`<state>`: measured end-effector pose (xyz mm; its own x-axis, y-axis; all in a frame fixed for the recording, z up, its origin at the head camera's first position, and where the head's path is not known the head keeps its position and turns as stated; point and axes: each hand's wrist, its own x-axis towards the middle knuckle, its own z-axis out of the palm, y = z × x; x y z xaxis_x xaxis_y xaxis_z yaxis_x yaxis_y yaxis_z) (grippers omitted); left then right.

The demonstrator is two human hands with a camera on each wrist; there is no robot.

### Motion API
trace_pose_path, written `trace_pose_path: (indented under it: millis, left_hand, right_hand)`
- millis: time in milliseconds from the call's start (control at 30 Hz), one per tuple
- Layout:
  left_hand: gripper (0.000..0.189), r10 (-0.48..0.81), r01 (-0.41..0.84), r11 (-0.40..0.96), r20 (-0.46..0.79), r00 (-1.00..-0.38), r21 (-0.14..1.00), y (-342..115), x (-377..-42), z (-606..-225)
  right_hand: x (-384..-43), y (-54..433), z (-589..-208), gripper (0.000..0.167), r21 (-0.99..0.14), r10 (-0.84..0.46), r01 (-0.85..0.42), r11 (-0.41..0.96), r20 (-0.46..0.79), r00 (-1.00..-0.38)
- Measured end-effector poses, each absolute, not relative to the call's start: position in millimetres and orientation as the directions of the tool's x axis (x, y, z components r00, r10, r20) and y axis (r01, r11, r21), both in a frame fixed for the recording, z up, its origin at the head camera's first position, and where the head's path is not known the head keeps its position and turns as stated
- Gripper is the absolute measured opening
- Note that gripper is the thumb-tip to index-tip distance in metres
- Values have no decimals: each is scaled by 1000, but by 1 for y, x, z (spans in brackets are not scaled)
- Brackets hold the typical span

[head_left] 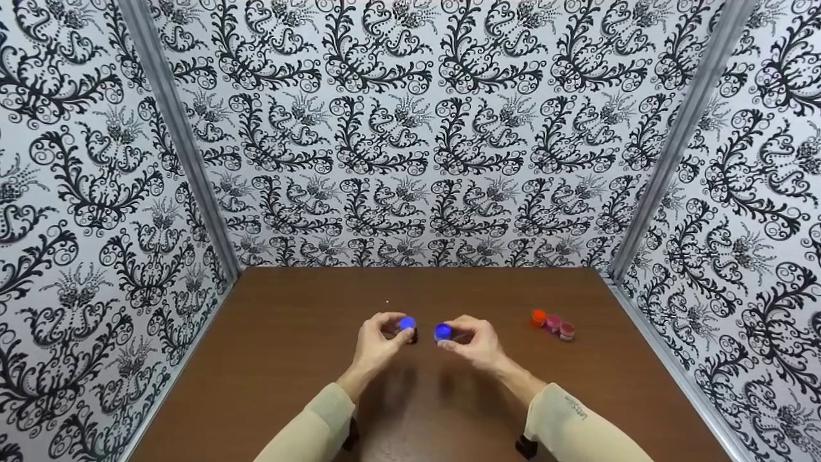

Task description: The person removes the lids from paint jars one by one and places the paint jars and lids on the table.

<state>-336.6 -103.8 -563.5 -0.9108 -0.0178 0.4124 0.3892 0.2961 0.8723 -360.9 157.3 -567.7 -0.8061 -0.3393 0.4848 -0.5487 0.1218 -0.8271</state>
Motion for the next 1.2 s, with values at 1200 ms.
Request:
trace_pose_path:
  millis: [1200]
  left_hand:
    - [30,-84,100,705,223,-971,702,-160,-339,-606]
  right_hand:
    - [-376,105,-615,35,-696,-265,-460,551,377,-888]
